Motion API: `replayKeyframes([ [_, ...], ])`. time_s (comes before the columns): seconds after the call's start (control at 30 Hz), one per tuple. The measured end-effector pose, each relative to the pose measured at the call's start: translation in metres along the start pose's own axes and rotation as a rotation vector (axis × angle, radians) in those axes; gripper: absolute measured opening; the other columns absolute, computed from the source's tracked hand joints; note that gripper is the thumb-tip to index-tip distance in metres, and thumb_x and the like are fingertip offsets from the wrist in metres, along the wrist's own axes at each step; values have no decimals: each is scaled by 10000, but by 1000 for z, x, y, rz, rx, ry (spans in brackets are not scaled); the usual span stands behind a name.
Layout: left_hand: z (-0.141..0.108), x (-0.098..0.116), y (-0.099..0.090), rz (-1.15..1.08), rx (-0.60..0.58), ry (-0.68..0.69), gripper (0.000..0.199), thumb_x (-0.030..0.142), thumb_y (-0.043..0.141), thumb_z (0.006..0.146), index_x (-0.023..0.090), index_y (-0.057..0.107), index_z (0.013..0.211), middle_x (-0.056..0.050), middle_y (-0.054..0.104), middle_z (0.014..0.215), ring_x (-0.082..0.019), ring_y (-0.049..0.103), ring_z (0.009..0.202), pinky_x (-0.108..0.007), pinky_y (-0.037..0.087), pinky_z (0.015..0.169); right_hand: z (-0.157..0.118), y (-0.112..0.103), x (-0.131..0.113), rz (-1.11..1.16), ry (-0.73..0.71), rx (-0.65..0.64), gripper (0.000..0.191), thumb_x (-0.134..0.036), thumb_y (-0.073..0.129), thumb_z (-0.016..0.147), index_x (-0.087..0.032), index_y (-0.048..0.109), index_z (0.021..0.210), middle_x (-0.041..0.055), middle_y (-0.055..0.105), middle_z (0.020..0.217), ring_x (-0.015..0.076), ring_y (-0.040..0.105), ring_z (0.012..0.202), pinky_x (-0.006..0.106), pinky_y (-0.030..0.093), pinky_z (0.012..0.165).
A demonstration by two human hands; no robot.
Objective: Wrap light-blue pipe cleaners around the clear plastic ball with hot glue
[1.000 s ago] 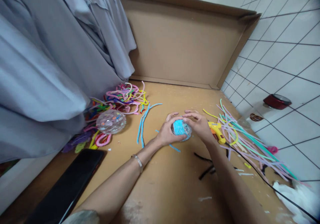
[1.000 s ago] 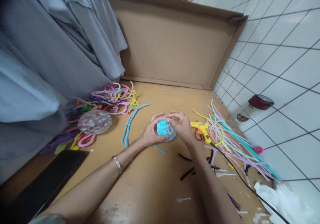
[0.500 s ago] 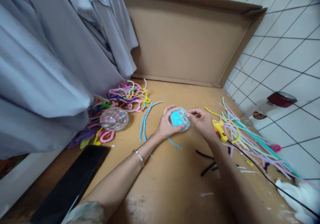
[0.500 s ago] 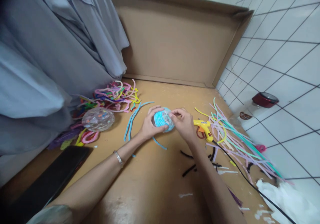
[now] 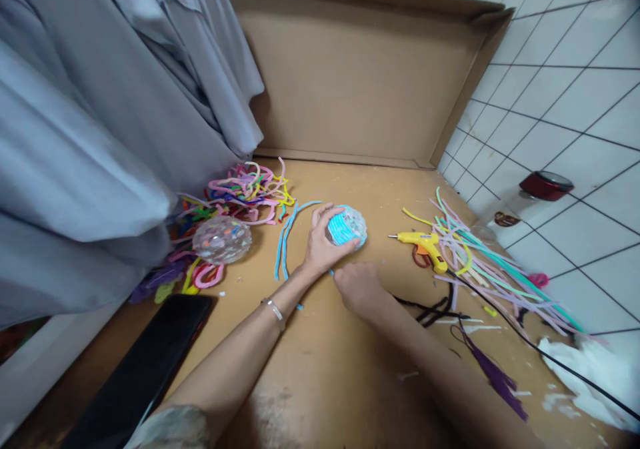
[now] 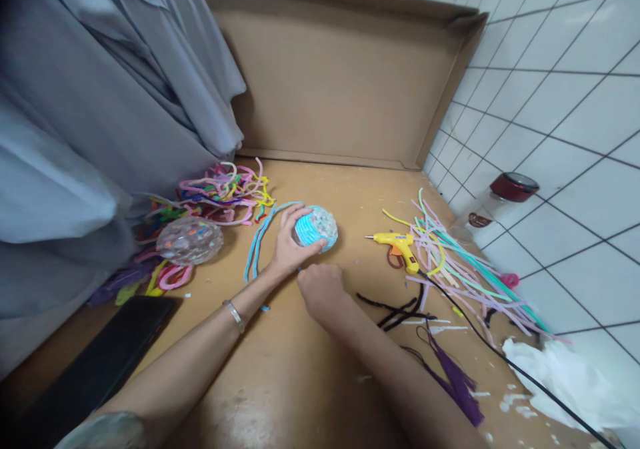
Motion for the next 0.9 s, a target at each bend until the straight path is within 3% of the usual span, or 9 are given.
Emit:
replayKeyframes([
  [0.13, -1, -3, 3, -3, -34, -35, 651, 313, 825, 584, 236, 566, 1176, -100, 462, 1298, -304, 453, 1271, -514, 354, 1099, 1, 7, -6, 17, -14, -49, 313, -30, 538, 781, -137, 712, 1018, 196, 733, 973, 296, 702, 947, 355, 528, 756],
  [0.27, -1, -9, 9, -28, -79, -103, 660, 280, 831, 561, 229, 581, 1170, -99, 478, 1285, -301, 464, 1270, -497, 360, 1102, -6, -5, 15, 57, -87, -30, 292, -7, 521, 745, -137, 718, 918, 172, 739, 896, 250, 701, 833, 282, 472, 667],
  [0.4, 1, -14, 8, -71, -74, -142, 625, 264, 816, 578, 206, 593, 1159, -96, 525, 1237, -282, 507, 1224, -473, 386, 1085, -15, -32, 53, 134, -78, 105, 211, -6, 522, 683, -170, 657, 681, 88, 695, 702, 171, 607, 618, 250, 309, 533],
  [0.53, 0, -15, 10, -101, -118, -151, 641, 237, 816, 559, 200, 591, 1157, -94, 536, 1229, -275, 526, 1203, -470, 402, 1069, -26, -59, 84, 239, 5, 258, 202, -3, 489, 657, -190, 560, 627, -8, 548, 545, 113, 440, 502, 255, 222, 519],
  [0.73, -10, -10, 24, -126, -198, -144, 647, 276, 832, 568, 221, 585, 1163, -93, 507, 1268, -286, 493, 1249, -495, 383, 1081, -35, -80, 91, 549, -72, 503, 105, -130, 476, 747, -190, 562, 751, -9, 583, 652, 127, 503, 598, 228, 323, 573],
  [0.9, -12, -4, 27, -142, -224, -94, 623, 298, 825, 590, 226, 581, 1158, -90, 519, 1243, -285, 489, 1245, -493, 386, 1072, -33, -78, 103, 742, -41, 606, 134, -191, 468, 803, -189, 578, 880, 28, 647, 785, 157, 574, 707, 263, 415, 668],
])
Point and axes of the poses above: each hand's wrist, its own z-axis towards the middle knuckle, its own y-axis out of the palm, x = y × z, the point moved 7 cm from there along z, towards the middle knuckle
